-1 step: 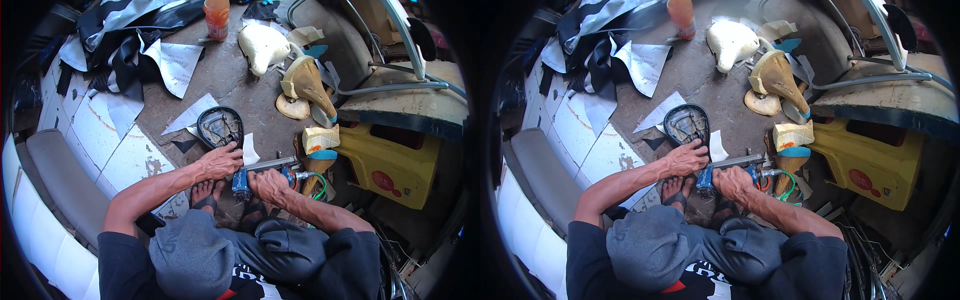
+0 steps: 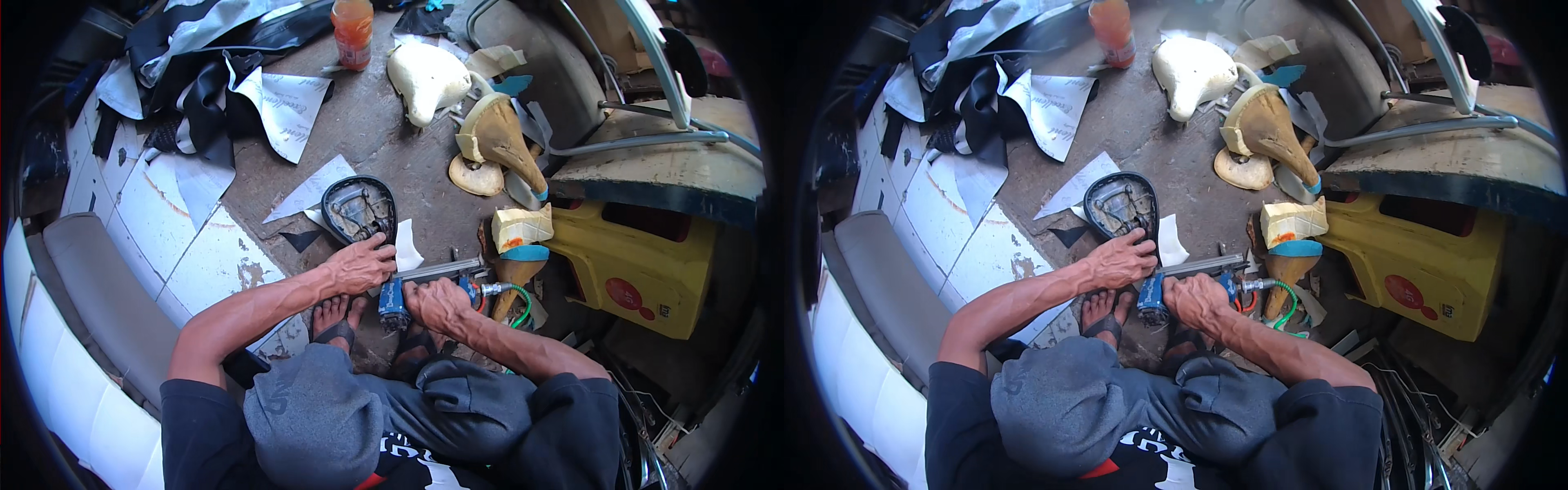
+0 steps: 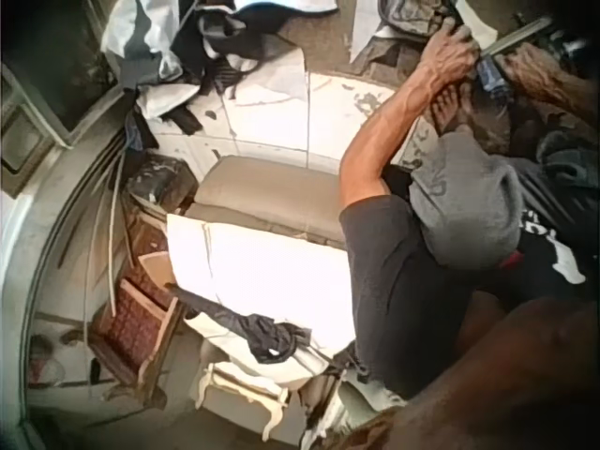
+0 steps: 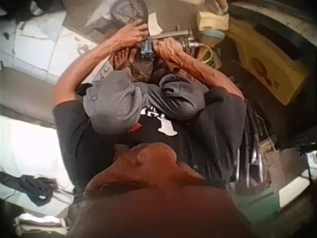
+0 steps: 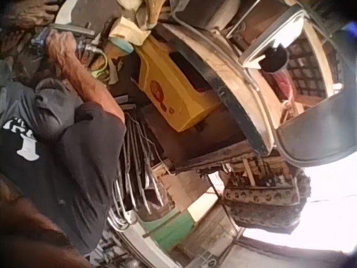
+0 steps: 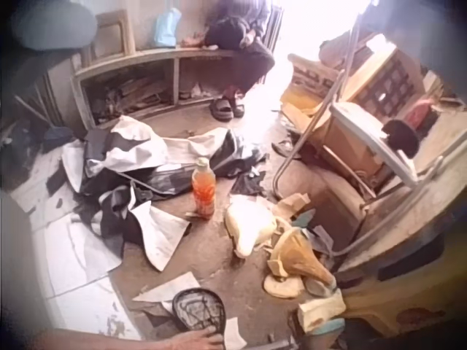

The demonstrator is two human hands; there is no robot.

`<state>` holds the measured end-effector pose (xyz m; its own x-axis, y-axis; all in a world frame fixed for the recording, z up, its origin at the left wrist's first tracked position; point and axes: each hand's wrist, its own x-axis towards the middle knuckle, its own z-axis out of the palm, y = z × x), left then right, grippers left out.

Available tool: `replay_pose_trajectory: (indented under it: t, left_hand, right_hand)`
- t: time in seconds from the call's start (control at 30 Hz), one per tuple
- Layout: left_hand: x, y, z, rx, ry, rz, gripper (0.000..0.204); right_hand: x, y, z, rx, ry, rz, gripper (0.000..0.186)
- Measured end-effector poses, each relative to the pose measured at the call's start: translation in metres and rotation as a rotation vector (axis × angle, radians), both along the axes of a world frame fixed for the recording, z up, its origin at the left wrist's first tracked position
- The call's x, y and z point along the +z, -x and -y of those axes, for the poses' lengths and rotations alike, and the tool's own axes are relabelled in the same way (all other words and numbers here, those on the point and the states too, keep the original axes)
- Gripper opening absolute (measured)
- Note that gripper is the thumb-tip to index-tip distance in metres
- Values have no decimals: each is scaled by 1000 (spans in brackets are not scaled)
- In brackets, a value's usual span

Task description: The person covers a bike seat with black fabric, staples the edges using a pneumatic stapler, cuts the excess material with scissors, and wipes the seat surface with a white cloth.

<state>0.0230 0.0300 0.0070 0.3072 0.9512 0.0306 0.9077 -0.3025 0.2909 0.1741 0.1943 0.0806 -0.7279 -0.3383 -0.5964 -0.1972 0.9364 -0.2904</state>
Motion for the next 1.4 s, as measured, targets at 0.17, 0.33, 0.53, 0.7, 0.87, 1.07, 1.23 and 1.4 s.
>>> replay_pose_trajectory:
  t: [0.17,0.33,0.53,0.7,0.87,1.07,1.23,1.4]
  left_hand:
    - [-5,-2,7,48,-51,59,14]
    - [-6,-7,11,69,-9,-9,14]
    - [-5,-8,13,122,-12,-68,15]
    - [-11,-9,18,161,-71,-52,18]
    - [-12,-9,19,186,-100,-29,14]
    - [-9,-6,15,158,-54,-38,14]
    - [-11,-5,13,161,-51,-26,17]
    - [-15,-7,15,159,-12,3,16]
  right_hand:
    - [9,-13,1,34,-17,-84,14]
    - [16,-20,6,23,11,-45,19]
    - [15,-11,1,-5,-28,-95,21]
    - [9,-7,-1,21,-16,-110,23]
    - [3,-7,-1,27,-9,-127,22]
    - [5,7,9,-5,-58,-65,13]
    - [2,14,5,-13,0,-77,11]
    - [7,16,12,-38,-10,8,10]
